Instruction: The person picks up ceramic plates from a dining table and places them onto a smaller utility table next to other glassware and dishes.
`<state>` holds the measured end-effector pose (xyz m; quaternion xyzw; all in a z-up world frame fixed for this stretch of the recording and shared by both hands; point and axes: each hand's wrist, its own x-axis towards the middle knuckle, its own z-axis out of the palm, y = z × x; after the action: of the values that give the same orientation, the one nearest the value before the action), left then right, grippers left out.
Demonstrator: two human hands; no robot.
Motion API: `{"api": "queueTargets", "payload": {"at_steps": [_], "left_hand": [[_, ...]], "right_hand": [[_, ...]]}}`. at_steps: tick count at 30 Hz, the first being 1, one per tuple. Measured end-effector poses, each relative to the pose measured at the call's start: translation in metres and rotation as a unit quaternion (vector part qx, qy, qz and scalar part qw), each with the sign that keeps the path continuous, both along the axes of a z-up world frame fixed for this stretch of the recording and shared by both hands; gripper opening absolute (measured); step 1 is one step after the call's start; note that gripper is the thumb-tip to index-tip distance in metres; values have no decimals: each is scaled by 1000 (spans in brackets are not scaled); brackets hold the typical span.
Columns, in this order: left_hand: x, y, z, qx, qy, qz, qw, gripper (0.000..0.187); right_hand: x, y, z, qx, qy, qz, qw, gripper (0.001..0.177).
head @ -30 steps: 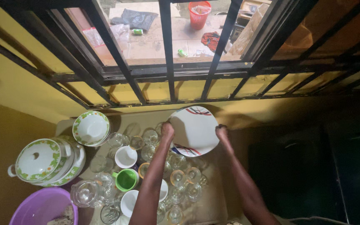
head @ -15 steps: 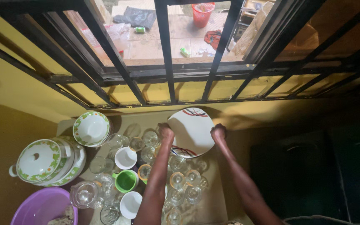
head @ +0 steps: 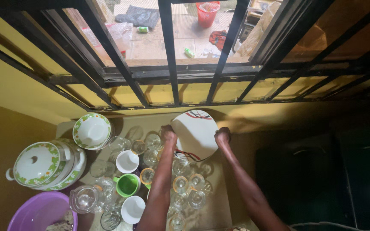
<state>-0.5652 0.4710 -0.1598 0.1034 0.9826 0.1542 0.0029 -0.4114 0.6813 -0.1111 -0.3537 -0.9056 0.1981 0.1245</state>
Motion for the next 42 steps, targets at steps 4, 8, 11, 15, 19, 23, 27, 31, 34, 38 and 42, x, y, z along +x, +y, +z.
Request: {"api": "queueTargets", "payload": {"at_steps": [4, 8, 11, 15, 19, 23, 27, 31, 34, 38, 42], "left_hand": [[-1, -3, 11, 21, -12, 19, 1000, 13], [-5, -6, -9, 110, 151, -22, 982, 9], [-8, -9, -31, 119, 199, -33, 972, 12], [-17, -10, -33, 191, 114, 31, 974, 17], [-8, -9, -14, 202, 72, 40, 976, 19], [1, -8, 4, 169, 64, 10, 984, 22], [16, -2, 29, 147, -162, 61, 974, 30], [45, 4, 41, 242, -93, -20, 966, 45], [76, 0, 41, 413, -122, -6, 902, 49], [114, -22, 48, 596, -79, -23, 798, 48], [170, -72, 72, 710, -177, 46, 680, 53]], "right_hand": [[2, -14, 59, -43, -53, -27, 997, 27], [12, -35, 125, 94, -1, 34, 995, 26], [17, -47, 160, 137, 16, 45, 989, 24], [21, -56, 182, 168, -50, 77, 981, 26], [20, -56, 184, 198, -189, 134, 953, 17], [21, -46, 148, 51, 1, 41, 998, 27], [13, -27, 74, 52, 75, -15, 996, 37], [2, -8, 2, 65, 116, -105, 986, 53], [1, -38, 9, -188, 231, -28, 954, 43], [5, -107, 19, -513, 323, 76, 792, 44], [41, -183, 37, -701, 334, 119, 618, 42]]}}
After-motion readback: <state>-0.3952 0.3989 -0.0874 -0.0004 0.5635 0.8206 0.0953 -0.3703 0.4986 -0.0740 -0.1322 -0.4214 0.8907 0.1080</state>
